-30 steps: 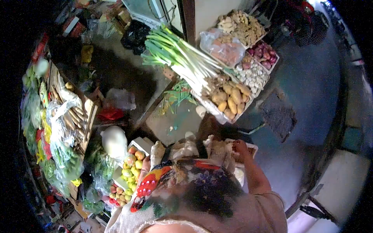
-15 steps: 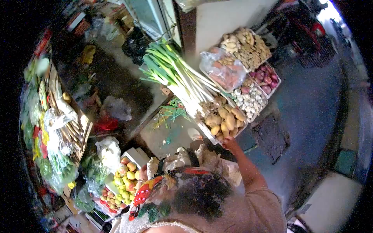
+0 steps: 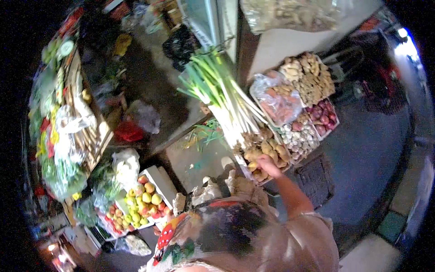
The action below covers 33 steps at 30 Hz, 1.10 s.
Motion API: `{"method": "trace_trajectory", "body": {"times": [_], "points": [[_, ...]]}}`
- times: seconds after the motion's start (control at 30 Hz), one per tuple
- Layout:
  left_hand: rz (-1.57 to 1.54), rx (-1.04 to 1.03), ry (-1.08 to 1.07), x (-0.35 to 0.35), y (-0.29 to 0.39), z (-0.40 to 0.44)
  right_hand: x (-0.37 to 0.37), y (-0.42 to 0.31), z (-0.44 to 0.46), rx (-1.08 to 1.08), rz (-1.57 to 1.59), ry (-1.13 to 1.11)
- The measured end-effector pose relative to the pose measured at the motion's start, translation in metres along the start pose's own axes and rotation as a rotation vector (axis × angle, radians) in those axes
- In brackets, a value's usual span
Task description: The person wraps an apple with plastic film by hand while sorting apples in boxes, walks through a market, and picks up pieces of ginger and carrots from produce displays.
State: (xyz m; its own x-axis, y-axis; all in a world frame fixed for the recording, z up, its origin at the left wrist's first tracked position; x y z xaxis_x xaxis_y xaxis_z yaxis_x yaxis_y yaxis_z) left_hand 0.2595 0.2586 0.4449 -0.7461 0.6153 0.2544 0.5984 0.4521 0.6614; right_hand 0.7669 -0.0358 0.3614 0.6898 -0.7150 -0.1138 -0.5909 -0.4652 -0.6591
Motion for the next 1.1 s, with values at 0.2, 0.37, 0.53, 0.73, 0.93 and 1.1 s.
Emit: {"method": "trace_trajectory", "body": {"times": [0.2,0.37,0.53,0.73,0.93,1.1], "points": [[0.003,0.069,-0.045,-0.014,-0.018,0.0,-0.025,-0.033,0.004,-0.104,-0.147,-0.013],[-0.061,0.083,-0.08,-0.027,0.012,-0.005,-0.018,-0.045,-0.018,-0.058,-0.227,-0.051],[-0.186,-0.025,-0.067,-0.032,-0.032,0.027,0.006,-0.028,-0.023,-0.129,-0.079,-0.151],[-0.056,0.04,-0.013,-0.042,-0.008,0.005,0.03,0.0,0.004,-0.002,-0.255,-0.029],[-0.068,0.001,-0.011,-0.038,-0.037,0.014,0.019,-0.005,0.008,-0.167,-0.188,-0.023],[-0.041,0.053,0.004,-0.041,-0.016,0.002,0.025,0.003,0.022,-0.041,-0.268,-0.06]]}}
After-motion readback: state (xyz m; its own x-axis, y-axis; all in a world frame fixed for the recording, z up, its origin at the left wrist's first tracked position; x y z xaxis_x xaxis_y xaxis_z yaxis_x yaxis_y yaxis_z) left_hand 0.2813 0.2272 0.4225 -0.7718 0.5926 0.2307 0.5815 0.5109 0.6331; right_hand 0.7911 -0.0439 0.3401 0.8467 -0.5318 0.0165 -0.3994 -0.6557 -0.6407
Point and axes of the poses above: each hand's wrist, its own z-axis towards the middle knuckle, its own x-axis out of the back of the hand, y = z × x, the point moved 5 cm from there along z, towards the middle knuckle, and after that the axes turned 6 degrees about -y, right-handed, at the moved point
